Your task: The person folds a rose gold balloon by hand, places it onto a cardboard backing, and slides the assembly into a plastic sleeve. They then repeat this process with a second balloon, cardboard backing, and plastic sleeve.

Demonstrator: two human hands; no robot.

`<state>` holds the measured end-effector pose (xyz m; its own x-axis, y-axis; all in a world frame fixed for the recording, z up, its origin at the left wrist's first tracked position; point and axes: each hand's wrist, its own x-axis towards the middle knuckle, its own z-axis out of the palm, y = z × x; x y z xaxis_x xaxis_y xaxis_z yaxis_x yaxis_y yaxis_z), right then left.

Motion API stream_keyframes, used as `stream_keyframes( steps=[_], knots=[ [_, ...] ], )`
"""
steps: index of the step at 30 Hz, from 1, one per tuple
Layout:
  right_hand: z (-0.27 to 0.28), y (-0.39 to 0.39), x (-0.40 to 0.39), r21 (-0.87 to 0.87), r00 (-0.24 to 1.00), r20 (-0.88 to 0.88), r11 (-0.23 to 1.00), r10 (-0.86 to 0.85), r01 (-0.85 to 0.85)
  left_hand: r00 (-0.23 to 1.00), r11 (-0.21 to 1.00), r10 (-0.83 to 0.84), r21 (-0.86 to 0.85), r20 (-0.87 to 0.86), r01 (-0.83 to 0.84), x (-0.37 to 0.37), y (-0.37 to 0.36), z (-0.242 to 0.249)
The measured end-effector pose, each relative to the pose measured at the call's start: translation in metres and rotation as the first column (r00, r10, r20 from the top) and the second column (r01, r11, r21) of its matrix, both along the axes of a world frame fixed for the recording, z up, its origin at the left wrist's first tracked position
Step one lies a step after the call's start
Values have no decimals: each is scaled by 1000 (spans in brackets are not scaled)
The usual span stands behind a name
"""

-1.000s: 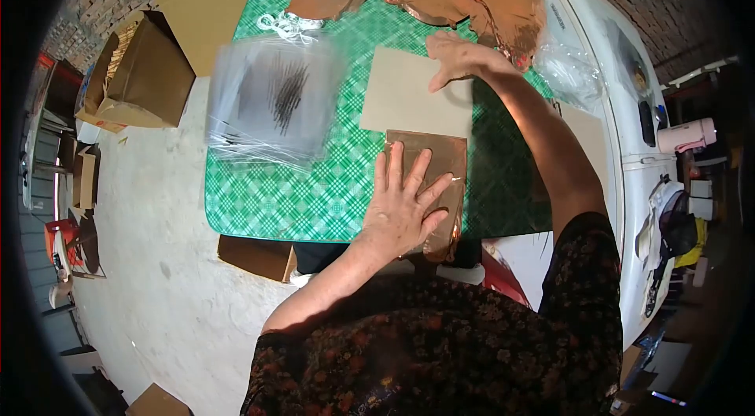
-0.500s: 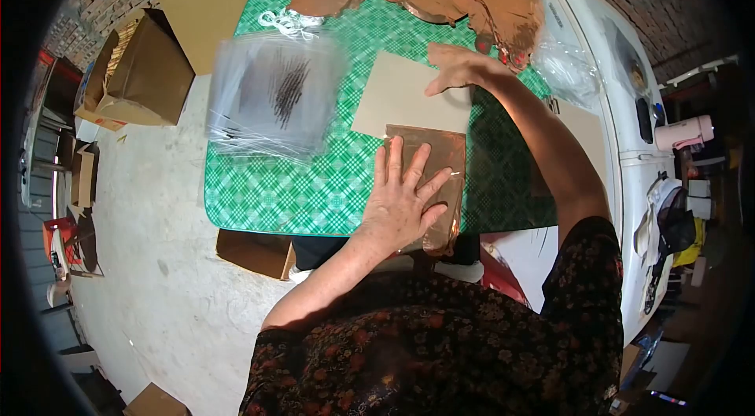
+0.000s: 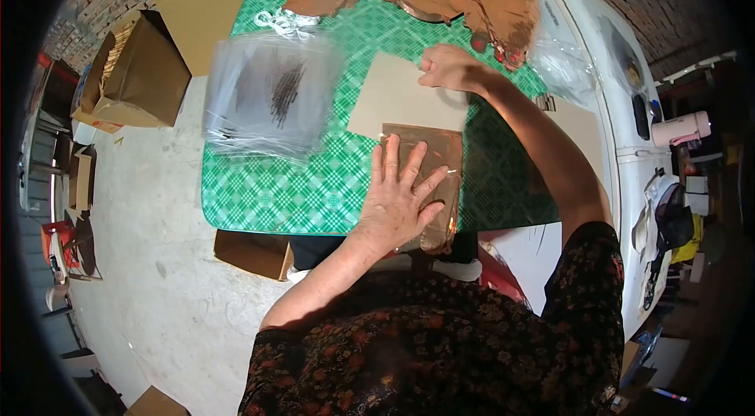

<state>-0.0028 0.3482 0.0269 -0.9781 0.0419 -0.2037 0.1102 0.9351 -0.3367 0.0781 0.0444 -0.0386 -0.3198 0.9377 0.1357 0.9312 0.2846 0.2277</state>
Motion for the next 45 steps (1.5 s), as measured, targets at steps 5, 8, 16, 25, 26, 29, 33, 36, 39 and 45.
stream_keyframes(
  steps=[5,8,16,25,26,29,33,36,39,45],
  knots=[
    [-10,-4,8,-101,999,-3,994,-46,46,1000,1000,0,1,0,0,-1,1,-2],
    [-26,-5,11,-30,978,-170,992,-122,119,1000,1000,1,1,-2,-1,-1,0,0],
    [-12,-6,5,-2,994,-26,994,-110,110,1000,1000,-4,10,5,4,-1,1,-1],
    [11,-13,1,-105,979,165,985,-118,137,1000,1000,-11,-8,11,11,-1,0,1],
    [12,-13,1,-114,981,159,985,-113,132,1000,1000,-11,-10,13,11,-1,0,2],
    [15,-15,9,-269,982,122,948,-144,173,1000,1000,-11,-10,25,11,-2,0,1],
    [9,5,-2,-390,972,222,921,71,22,1000,1000,-9,-9,22,9,0,-1,1],
    [13,26,-13,-314,998,48,948,-41,54,1000,1000,-8,19,22,8,-1,-1,-1],
    [55,46,-6,-285,979,-201,958,-37,-22,1000,998,-11,56,18,10,-1,-2,-1],
    [92,51,23,-210,985,-149,976,-88,56,1000,993,-12,116,29,9,-2,-3,4]
  ],
)
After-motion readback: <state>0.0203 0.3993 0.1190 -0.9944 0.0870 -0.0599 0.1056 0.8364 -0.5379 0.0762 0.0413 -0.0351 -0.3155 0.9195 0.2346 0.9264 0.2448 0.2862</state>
